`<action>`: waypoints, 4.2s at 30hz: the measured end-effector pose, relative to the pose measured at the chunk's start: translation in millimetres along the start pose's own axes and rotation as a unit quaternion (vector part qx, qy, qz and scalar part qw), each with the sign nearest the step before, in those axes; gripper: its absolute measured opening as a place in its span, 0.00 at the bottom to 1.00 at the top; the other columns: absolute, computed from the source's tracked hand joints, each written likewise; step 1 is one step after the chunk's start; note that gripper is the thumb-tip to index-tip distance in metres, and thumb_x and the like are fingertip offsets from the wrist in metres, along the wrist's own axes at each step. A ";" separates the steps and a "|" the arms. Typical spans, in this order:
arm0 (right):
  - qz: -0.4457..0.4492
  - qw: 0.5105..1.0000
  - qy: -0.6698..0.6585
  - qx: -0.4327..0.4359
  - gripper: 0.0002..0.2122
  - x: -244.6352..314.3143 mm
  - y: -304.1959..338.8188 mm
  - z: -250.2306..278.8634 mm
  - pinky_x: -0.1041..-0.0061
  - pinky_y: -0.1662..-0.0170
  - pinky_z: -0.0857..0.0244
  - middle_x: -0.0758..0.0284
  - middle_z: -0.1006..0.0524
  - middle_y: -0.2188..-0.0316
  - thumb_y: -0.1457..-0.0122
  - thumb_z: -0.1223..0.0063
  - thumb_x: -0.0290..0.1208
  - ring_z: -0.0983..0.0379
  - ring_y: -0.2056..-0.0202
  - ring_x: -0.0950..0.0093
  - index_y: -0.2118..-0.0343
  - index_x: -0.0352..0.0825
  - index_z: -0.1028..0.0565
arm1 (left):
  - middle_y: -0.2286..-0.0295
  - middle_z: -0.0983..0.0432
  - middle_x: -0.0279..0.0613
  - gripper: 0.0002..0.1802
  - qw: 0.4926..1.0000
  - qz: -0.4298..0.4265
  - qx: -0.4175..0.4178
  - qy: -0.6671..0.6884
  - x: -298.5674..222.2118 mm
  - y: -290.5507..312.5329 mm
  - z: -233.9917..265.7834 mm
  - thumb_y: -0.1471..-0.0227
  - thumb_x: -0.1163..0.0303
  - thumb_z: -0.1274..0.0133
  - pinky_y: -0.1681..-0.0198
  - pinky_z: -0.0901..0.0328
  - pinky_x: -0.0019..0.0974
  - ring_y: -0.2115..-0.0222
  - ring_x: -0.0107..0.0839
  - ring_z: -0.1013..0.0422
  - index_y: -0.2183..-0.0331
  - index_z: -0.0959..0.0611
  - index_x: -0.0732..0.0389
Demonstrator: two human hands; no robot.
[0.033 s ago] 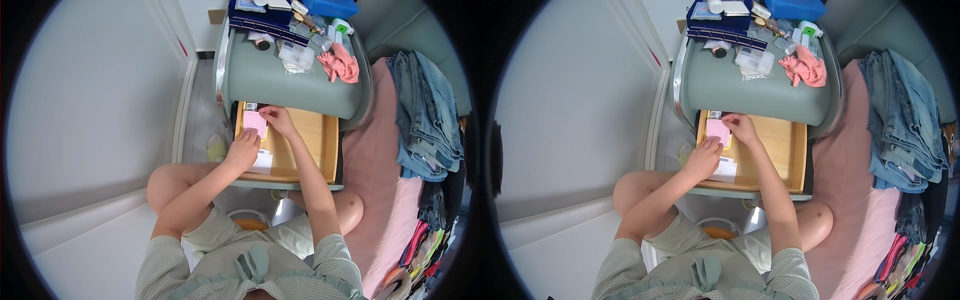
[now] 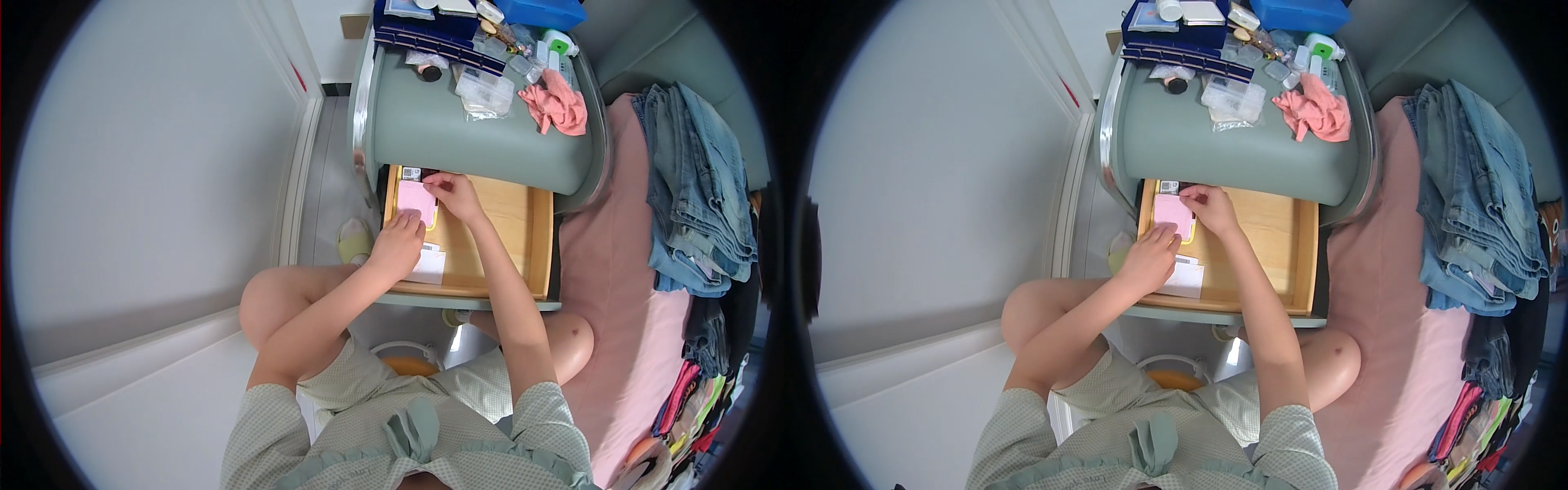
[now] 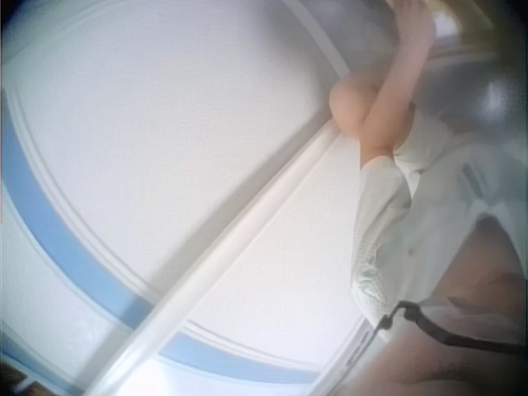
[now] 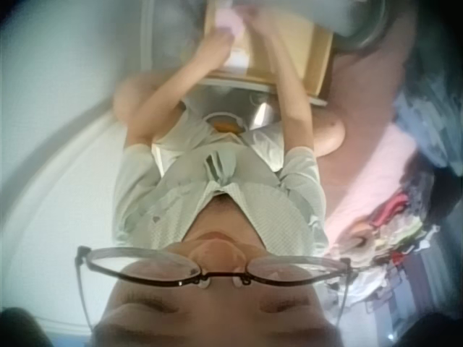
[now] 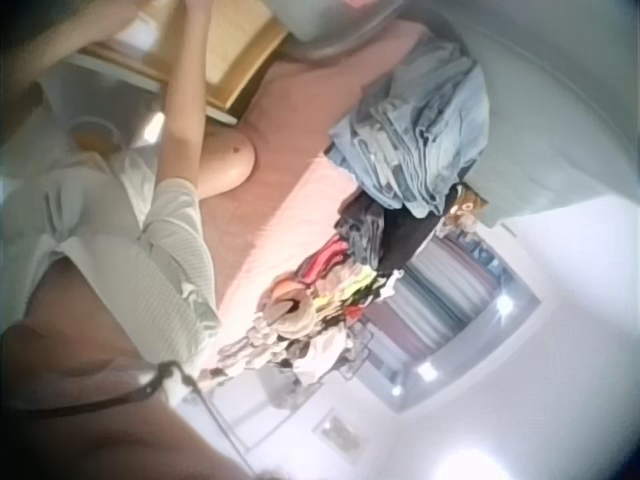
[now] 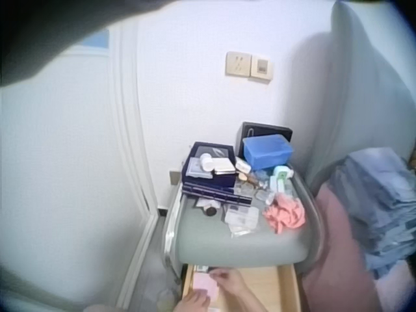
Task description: The person sorts and organizes various small items, including a phone, an electronic device, and small containers, by placing them into a wooden drawer within a bedside cabinet.
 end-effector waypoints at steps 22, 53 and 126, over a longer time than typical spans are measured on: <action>-0.061 0.937 0.335 0.085 0.06 11.6 104.6 -4.2 0.73 0.69 0.32 0.70 0.22 0.78 0.55 0.42 0.37 0.25 0.74 0.72 0.75 0.43 0.20 | 0.70 0.28 0.45 0.09 0.996 -0.056 0.034 -0.060 -14.7 24.5 -8.6 0.64 0.75 0.50 0.47 0.43 0.40 0.58 0.40 0.35 0.74 0.20 0.65; -0.211 0.966 -0.149 -0.019 0.07 -19.2 73.7 0.4 0.90 0.74 0.40 0.75 0.25 0.75 0.47 0.44 0.29 0.31 0.75 0.88 0.66 0.35 0.25 | 0.58 0.33 0.49 0.26 0.990 -0.004 -0.113 -0.086 -7.6 8.1 38.5 0.65 0.71 0.44 0.43 0.50 0.47 0.50 0.44 0.42 0.58 0.26 0.68; 0.015 0.985 0.129 -0.116 0.14 28.9 31.7 22.6 0.78 0.73 0.36 0.69 0.28 0.82 0.54 0.40 0.31 0.33 0.80 0.77 0.63 0.36 0.23 | 0.60 0.32 0.44 0.23 0.993 -0.005 -0.029 -0.116 5.1 -0.8 10.3 0.62 0.74 0.48 0.38 0.62 0.52 0.51 0.39 0.39 0.58 0.24 0.64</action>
Point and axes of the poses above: each hand's wrist, its own y-axis away from the middle knuckle, its own z-axis out of the back of the hand, x = y × z, the point moved 10 cm from there along -y, towards the middle knuckle
